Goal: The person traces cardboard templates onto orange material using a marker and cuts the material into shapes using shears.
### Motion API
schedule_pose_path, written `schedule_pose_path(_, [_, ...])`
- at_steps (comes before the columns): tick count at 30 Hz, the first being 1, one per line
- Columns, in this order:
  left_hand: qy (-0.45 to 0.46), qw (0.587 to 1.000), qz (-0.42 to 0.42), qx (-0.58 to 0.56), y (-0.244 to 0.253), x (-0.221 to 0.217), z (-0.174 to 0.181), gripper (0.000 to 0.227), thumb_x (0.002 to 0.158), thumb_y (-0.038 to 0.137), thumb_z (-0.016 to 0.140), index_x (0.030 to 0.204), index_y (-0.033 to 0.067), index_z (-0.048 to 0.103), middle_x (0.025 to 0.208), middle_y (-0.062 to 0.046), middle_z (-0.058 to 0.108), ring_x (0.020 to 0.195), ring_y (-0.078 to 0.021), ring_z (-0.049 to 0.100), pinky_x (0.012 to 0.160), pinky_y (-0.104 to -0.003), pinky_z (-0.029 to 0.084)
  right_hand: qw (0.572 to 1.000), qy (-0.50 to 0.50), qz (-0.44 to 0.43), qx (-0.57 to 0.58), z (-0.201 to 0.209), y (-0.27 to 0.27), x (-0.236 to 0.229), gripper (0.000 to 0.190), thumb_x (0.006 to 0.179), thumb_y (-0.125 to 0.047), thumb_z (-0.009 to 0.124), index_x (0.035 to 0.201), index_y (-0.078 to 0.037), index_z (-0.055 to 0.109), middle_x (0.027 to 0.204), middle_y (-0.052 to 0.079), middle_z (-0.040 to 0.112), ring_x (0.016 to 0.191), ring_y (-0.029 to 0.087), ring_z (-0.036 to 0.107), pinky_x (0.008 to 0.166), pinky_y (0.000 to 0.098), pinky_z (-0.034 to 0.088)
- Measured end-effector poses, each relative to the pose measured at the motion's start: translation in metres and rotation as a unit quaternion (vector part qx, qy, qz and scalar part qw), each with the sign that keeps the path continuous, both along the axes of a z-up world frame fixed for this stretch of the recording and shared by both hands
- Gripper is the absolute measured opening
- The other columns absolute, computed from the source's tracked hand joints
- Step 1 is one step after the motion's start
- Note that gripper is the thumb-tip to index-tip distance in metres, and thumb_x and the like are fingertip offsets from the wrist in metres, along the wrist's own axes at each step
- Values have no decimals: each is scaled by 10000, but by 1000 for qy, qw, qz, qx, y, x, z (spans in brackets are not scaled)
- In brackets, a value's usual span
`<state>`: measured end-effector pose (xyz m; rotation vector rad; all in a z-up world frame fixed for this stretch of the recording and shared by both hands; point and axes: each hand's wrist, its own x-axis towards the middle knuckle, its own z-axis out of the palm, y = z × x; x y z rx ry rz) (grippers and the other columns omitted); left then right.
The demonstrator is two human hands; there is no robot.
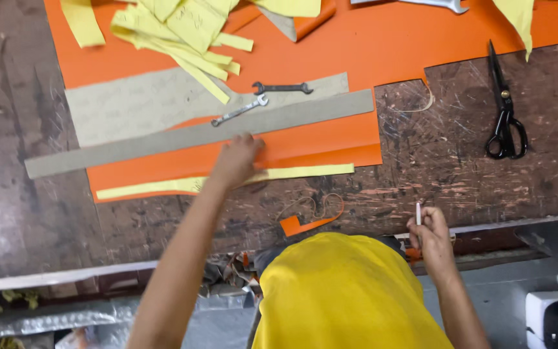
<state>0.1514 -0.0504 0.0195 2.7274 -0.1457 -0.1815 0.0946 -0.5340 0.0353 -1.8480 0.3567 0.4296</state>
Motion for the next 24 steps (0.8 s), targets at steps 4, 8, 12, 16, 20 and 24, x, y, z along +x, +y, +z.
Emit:
schedule_pose_path(4, [20, 997, 10, 69, -24, -45, -6, 633, 761, 242, 819, 1340, 140, 583, 1146, -139, 636, 1118, -336, 564, 889, -514, 451, 997, -31, 2, 67, 12, 43, -11, 157, 954, 4, 551, 1108, -23, 568, 751, 9, 482, 539, 74, 391, 463, 258, 306])
schedule_pose_path(8, [40, 997, -7, 67, -18, -41, -28, 372, 804, 289, 813, 1113, 171, 644, 1078, -113, 682, 1106, -317, 607, 886, -513, 461, 997, 10, 47, 58, 8, 98, -14, 215, 920, -35, 593, 1130, -67, 622, 770, -14, 521, 535, 68, 424, 452, 250, 325])
schedule_pose_path(12, [100, 975, -29, -195, -8, -34, -5, 455, 832, 198, 832, 1247, 85, 682, 1049, -173, 723, 986, -328, 682, 846, -445, 529, 976, 16, 200, 86, 5, 166, -21, 299, 919, -89, 725, 1208, -74, 652, 933, 17, 527, 780, 83, 509, 678, 251, 434])
schedule_pose_path(16, [224, 720, 71, -653, -10, -33, 89, 292, 966, 95, 711, 1211, -24, 605, 885, -108, 715, 706, -138, 679, 626, -293, 519, 949, 60, 310, 8, 50, 247, -11, 829, 778, -143, 862, 1497, -205, 453, 1450, -57, 498, 993, 115, 582, 779, 299, 515])
schedule_pose_path(20, [-6, 608, 160, -777, 0, -27, 175, 200, 974, 99, 683, 1131, 23, 585, 936, -118, 742, 775, -200, 740, 641, -354, 622, 938, -11, 320, 136, 81, 301, -2, 708, 736, -212, 842, 1354, -144, 502, 1293, -51, 568, 1101, 33, 550, 761, 261, 507])
schedule_pose_path(24, [-157, 607, 274, -730, 49, -38, 229, 259, 982, 129, 656, 1192, 14, 558, 979, -163, 769, 813, -245, 779, 720, -402, 683, 903, 18, 384, 195, 93, 305, 16, 376, 883, -262, 786, 1146, -3, 713, 959, 36, 760, 863, 148, 709, 762, 311, 582])
